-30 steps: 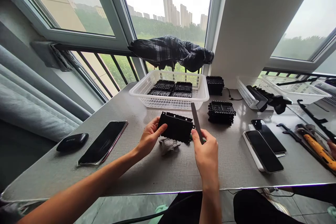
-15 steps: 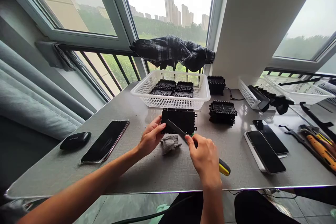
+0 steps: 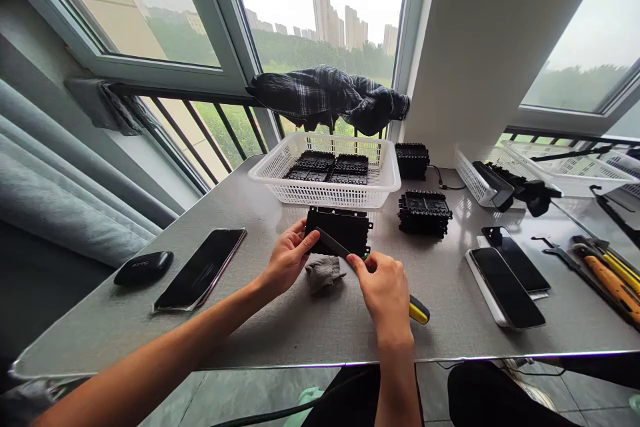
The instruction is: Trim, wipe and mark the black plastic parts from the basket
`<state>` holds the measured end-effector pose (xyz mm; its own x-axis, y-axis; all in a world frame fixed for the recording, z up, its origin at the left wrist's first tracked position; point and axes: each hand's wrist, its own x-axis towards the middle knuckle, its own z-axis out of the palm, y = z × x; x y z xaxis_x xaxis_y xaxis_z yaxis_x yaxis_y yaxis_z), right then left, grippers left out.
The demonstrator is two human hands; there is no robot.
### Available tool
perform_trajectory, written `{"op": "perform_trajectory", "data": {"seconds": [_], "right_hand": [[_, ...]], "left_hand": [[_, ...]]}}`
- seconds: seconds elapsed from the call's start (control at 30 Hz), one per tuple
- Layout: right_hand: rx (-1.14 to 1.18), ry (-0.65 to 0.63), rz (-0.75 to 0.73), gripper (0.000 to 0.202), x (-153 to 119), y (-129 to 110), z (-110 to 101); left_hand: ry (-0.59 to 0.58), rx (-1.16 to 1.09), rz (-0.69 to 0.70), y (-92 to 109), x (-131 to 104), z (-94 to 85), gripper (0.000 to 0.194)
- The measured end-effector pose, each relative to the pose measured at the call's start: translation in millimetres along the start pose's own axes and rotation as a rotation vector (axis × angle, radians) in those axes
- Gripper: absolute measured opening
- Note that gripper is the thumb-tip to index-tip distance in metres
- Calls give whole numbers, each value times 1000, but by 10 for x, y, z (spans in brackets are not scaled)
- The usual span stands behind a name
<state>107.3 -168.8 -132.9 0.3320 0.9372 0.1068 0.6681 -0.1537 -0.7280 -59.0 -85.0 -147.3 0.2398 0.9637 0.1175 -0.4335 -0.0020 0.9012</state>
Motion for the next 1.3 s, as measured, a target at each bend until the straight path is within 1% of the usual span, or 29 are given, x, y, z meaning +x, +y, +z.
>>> {"op": "perform_trajectory", "data": {"seconds": [0.23, 0.57, 1.0, 1.3], "right_hand": [[85, -26, 34, 54, -28, -29, -6], [86, -40, 22, 57, -59, -17, -32], [78, -47, -28, 61, -43, 1, -60], [80, -60, 2, 61, -65, -17, -113]], "left_hand": [[18, 11, 46, 4, -7, -17, 38], [0, 72, 87, -5, -25, -28, 37], [-11, 57, 78, 5, -47, -10, 35], [-45, 50, 62, -11, -31, -40, 34]]}}
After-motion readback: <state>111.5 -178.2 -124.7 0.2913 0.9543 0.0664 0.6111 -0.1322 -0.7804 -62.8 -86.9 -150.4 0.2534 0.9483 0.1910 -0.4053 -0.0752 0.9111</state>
